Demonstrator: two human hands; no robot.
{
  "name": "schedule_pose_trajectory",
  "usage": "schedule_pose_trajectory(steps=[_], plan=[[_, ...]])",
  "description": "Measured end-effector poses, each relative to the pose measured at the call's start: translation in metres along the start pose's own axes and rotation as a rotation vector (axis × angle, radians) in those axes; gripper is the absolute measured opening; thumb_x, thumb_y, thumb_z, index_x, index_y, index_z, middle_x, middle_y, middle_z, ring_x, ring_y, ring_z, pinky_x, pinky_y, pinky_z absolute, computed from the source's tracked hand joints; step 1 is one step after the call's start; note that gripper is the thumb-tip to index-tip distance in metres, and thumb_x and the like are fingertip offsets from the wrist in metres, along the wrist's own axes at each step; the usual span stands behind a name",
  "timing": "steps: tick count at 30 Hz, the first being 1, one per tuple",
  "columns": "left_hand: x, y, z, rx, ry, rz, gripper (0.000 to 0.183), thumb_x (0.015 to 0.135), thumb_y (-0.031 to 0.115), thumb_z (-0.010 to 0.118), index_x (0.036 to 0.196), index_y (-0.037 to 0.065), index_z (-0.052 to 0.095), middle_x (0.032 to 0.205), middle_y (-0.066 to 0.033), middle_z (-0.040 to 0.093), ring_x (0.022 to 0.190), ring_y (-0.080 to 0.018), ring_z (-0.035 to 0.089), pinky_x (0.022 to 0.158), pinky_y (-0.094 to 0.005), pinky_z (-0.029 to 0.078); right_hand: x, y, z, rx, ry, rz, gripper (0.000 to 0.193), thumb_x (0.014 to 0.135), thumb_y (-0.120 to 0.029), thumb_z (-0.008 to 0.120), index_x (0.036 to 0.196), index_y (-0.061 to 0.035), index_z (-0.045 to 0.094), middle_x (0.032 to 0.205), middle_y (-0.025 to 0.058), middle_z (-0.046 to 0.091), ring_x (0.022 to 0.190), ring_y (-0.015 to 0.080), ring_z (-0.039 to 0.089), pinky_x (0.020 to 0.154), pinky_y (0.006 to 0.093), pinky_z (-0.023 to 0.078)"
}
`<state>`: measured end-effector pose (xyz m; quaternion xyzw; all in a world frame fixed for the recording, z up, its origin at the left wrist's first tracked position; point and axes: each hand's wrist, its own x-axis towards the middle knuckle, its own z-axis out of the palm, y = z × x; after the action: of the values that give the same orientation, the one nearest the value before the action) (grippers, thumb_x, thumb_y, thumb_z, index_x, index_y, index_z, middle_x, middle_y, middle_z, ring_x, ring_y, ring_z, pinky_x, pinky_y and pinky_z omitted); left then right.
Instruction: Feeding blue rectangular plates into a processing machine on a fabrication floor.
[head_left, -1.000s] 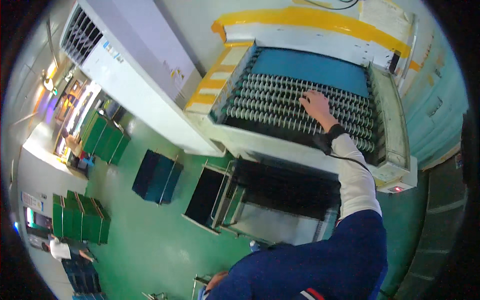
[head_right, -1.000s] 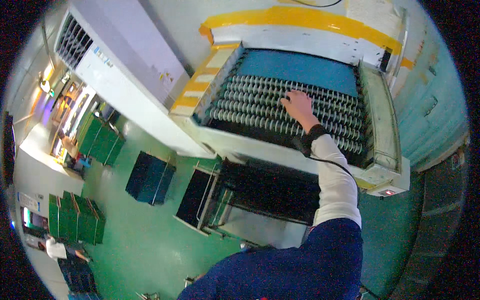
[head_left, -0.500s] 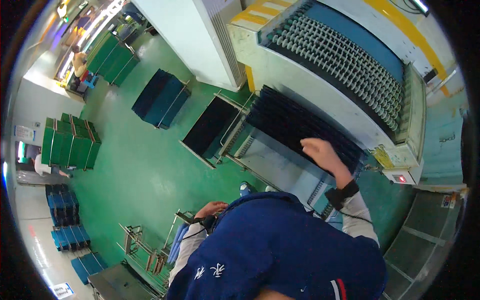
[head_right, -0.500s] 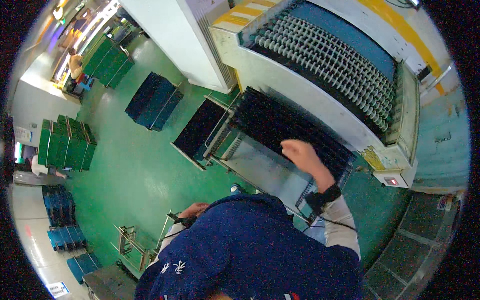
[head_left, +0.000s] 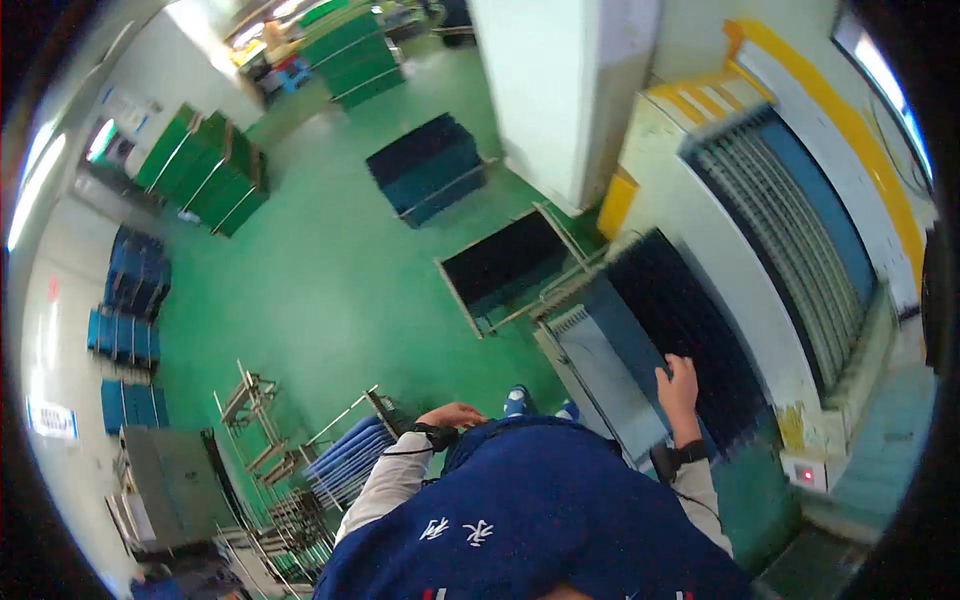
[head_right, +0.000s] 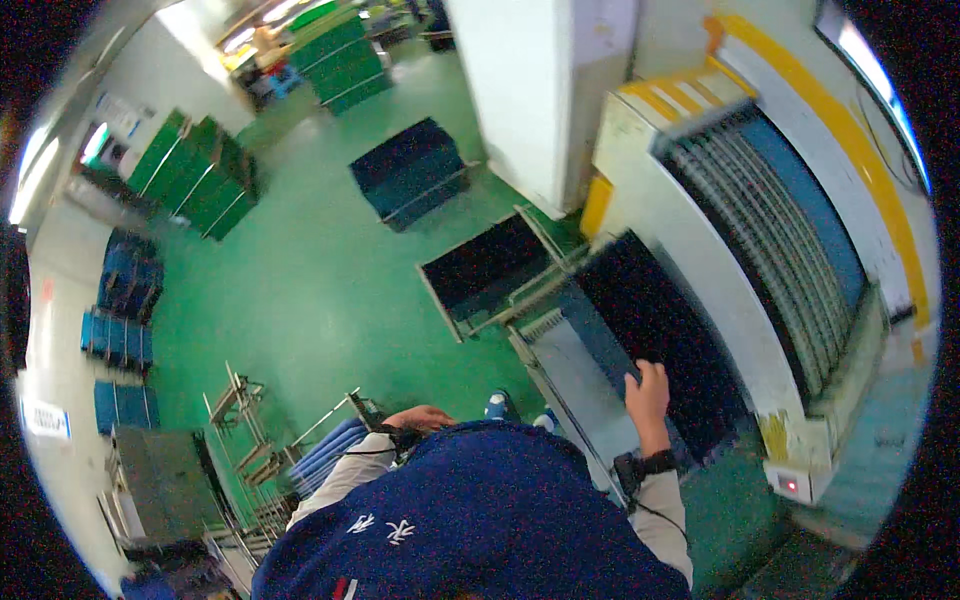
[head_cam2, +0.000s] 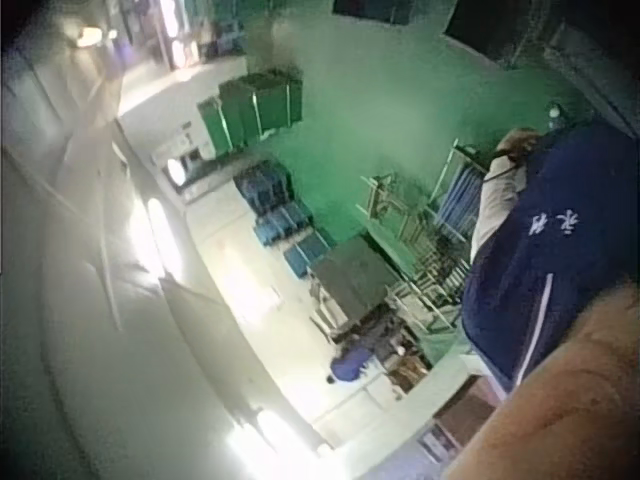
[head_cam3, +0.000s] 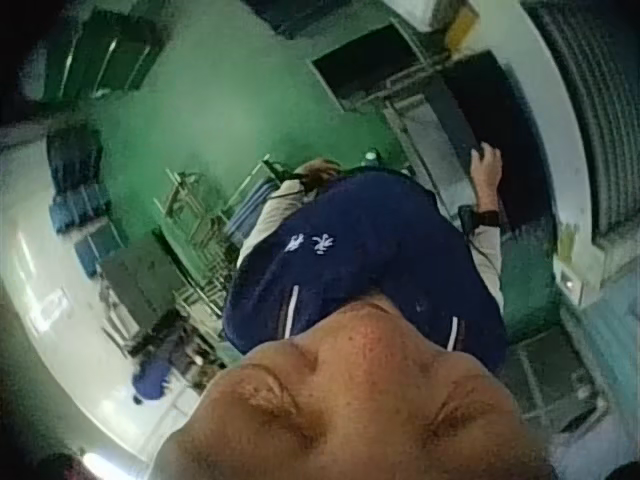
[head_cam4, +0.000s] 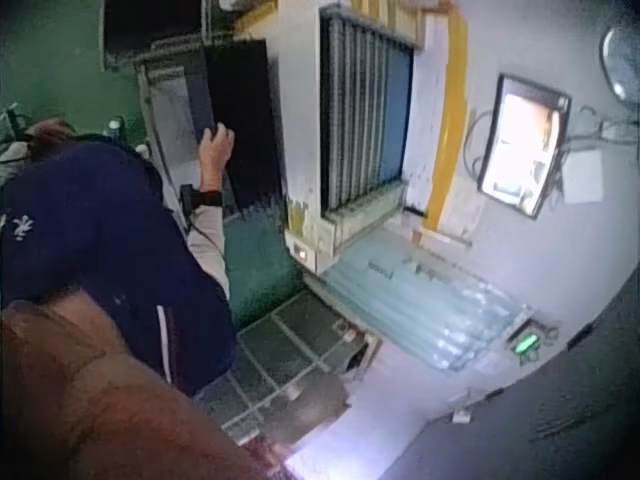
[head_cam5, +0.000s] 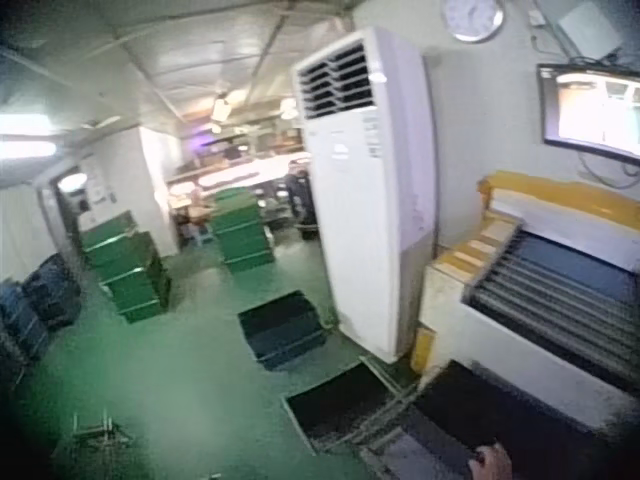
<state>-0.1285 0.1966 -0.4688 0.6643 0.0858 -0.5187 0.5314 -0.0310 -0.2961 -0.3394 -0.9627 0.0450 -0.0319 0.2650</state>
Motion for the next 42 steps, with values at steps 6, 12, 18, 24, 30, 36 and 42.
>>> schedule_pose_trajectory(steps=[6,12,18,24,30,36,42], plan=[[-0.014,-0.028,-0.003,0.002,0.092,-0.025,0.050,0.086,0.045,0.063,0.114,0.004,0.064,0.102,-0.0077,0.066,0.094,-0.0171,0.059,0.085,-0.0321,0.047,0.008,-0.001,0.019,-0.130,-0.028,0.057,0.022,0.075,-0.014,0.067,0.092,-0.0023,0.059,0.096,0.0173,0.059,0.092,0.0367,0.057,0.078,0.0429,0.045],[-0.017,-0.055,-0.006,-0.110,0.043,0.042,0.056,0.083,0.049,0.064,0.116,0.004,0.062,0.107,-0.0047,0.063,0.096,-0.0159,0.057,0.083,-0.0312,0.046,0.026,0.009,0.032,-0.287,-0.118,0.109,0.015,0.078,-0.013,0.064,0.085,-0.0004,0.060,0.086,0.0205,0.063,0.084,0.0395,0.060,0.073,0.0463,0.047],[-0.023,-0.048,-0.008,-0.013,0.041,-0.014,0.065,0.078,0.057,0.065,0.118,0.006,0.062,0.111,-0.0067,0.063,0.099,-0.0191,0.057,0.082,-0.0338,0.048,0.024,0.008,0.036,-0.398,-0.202,0.095,0.017,0.080,-0.016,0.064,0.086,-0.0006,0.062,0.090,0.0198,0.065,0.088,0.0384,0.062,0.074,0.0456,0.048],[-0.078,0.012,-0.001,-0.137,-0.094,-0.220,0.078,0.077,0.062,0.064,0.135,0.012,0.046,0.132,-0.0064,0.050,0.115,-0.0211,0.050,0.086,-0.0349,0.049,0.024,0.018,0.042,-0.378,-0.183,0.103,0.021,0.079,-0.019,0.067,0.085,-0.0003,0.062,0.089,0.0201,0.065,0.089,0.0378,0.062,0.075,0.0455,0.048],[-0.073,0.018,-0.002,-0.138,-0.205,-0.216,0.084,0.076,0.063,0.063,0.141,0.016,0.037,0.140,-0.0060,0.042,0.122,-0.0220,0.045,0.088,-0.0375,0.049,0.021,0.027,0.045,-0.351,-0.176,0.109,0.022,0.078,-0.020,0.068,0.088,-0.0004,0.063,0.089,0.0203,0.065,0.089,0.0377,0.062,0.075,0.0452,0.049],[-0.061,0.022,0.009,-0.099,-0.160,-0.248,0.078,0.078,0.065,0.059,0.138,0.017,0.042,0.133,-0.0017,0.048,0.113,-0.0170,0.049,0.078,-0.0319,0.048,0.022,0.005,0.014,-0.315,-0.172,0.054,0.026,0.074,-0.019,0.068,0.090,0.0018,0.065,0.089,0.0240,0.064,0.087,0.0405,0.061,0.076,0.0469,0.047],[-0.070,0.047,0.016,-0.099,-0.101,-0.298,0.077,0.078,0.067,0.058,0.134,0.015,0.047,0.136,-0.0043,0.047,0.117,-0.0176,0.048,0.074,-0.0289,0.050,0.026,-0.019,-0.051,-0.359,-0.174,0.084,0.033,0.076,-0.022,0.069,0.100,0.0006,0.066,0.092,0.0233,0.065,0.090,0.0384,0.062,0.077,0.0453,0.048]])
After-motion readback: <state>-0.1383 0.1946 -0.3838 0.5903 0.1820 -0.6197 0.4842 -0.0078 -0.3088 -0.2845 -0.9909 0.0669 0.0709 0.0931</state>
